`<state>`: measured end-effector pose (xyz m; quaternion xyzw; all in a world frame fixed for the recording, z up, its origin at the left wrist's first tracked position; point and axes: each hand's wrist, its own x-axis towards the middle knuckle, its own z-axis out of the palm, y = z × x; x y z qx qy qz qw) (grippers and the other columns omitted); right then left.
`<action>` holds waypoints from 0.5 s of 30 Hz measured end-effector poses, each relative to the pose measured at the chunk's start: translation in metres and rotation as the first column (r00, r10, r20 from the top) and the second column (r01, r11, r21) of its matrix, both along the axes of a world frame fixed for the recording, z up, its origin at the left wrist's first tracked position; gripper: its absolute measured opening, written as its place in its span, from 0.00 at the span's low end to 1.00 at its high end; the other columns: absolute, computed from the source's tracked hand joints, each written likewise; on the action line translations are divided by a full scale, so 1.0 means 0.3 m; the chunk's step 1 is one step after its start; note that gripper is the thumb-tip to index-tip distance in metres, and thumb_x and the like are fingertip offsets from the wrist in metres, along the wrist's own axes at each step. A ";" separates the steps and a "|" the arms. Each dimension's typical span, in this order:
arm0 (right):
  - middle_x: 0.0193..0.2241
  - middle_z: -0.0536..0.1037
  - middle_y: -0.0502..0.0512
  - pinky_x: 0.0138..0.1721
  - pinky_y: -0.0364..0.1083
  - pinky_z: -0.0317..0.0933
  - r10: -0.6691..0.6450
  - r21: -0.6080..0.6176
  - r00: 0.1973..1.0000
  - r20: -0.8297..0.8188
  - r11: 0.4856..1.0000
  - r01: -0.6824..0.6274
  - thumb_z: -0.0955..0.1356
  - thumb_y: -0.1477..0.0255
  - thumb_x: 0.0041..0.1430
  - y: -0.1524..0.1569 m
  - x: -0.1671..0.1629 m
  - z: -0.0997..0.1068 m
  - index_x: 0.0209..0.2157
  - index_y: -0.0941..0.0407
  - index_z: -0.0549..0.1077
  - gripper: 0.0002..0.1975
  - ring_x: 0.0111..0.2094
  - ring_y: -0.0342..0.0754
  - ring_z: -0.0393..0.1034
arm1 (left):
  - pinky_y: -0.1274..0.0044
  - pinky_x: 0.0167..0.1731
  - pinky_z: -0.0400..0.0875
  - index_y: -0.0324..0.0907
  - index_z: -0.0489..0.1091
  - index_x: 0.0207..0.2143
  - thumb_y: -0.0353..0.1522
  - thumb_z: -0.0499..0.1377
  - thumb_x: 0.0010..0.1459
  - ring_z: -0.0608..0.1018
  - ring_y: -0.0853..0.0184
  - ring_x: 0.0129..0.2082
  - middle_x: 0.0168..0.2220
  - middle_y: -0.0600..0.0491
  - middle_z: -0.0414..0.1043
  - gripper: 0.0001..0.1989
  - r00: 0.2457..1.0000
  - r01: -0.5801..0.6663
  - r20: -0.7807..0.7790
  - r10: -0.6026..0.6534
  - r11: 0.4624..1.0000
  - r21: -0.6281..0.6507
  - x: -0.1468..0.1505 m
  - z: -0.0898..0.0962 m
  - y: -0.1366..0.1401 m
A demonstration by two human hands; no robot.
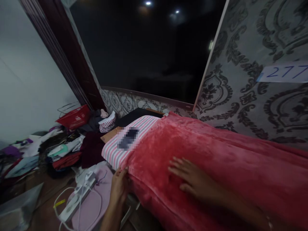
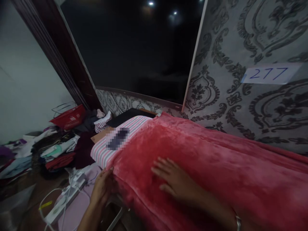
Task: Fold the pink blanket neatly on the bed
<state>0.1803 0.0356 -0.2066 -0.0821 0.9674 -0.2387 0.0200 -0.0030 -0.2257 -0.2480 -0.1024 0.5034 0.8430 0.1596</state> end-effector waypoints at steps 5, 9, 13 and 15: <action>0.73 0.43 0.56 0.70 0.66 0.29 0.054 0.010 0.999 0.007 0.998 -0.054 0.68 0.57 0.65 -0.082 -0.122 -0.018 0.72 0.45 0.49 0.39 0.73 0.59 0.31 | 0.81 0.15 0.62 0.39 0.74 0.30 0.38 0.76 0.32 0.73 0.70 0.16 0.20 0.57 0.74 0.23 0.999 0.028 0.033 -0.026 0.998 -0.054 0.011 0.026 0.002; 0.73 0.47 0.54 0.71 0.63 0.31 0.255 -0.114 0.964 0.074 0.962 -0.246 0.68 0.59 0.66 -0.154 -0.111 -0.031 0.72 0.44 0.50 0.38 0.73 0.56 0.37 | 0.79 0.20 0.68 0.38 0.77 0.32 0.38 0.77 0.26 0.77 0.65 0.21 0.24 0.53 0.78 0.27 0.999 0.025 0.046 -0.022 0.998 -0.061 0.002 0.032 0.009; 0.62 0.71 0.58 0.67 0.56 0.51 0.189 -0.176 0.975 -0.115 0.962 -0.207 0.63 0.62 0.69 -0.017 -0.223 -0.009 0.60 0.49 0.74 0.21 0.64 0.54 0.62 | 0.76 0.23 0.73 0.38 0.77 0.30 0.39 0.78 0.23 0.79 0.63 0.22 0.26 0.51 0.80 0.27 0.995 -0.016 0.101 0.024 0.996 -0.083 -0.006 0.023 0.009; 0.58 0.75 0.59 0.63 0.56 0.59 -0.054 -0.217 0.972 -0.229 0.976 0.004 0.62 0.65 0.68 0.113 -0.336 -0.003 0.56 0.51 0.77 0.20 0.59 0.54 0.68 | 0.76 0.23 0.74 0.38 0.77 0.30 0.39 0.78 0.24 0.80 0.62 0.24 0.27 0.50 0.80 0.27 0.995 0.002 0.103 0.007 0.996 -0.087 -0.003 0.024 0.010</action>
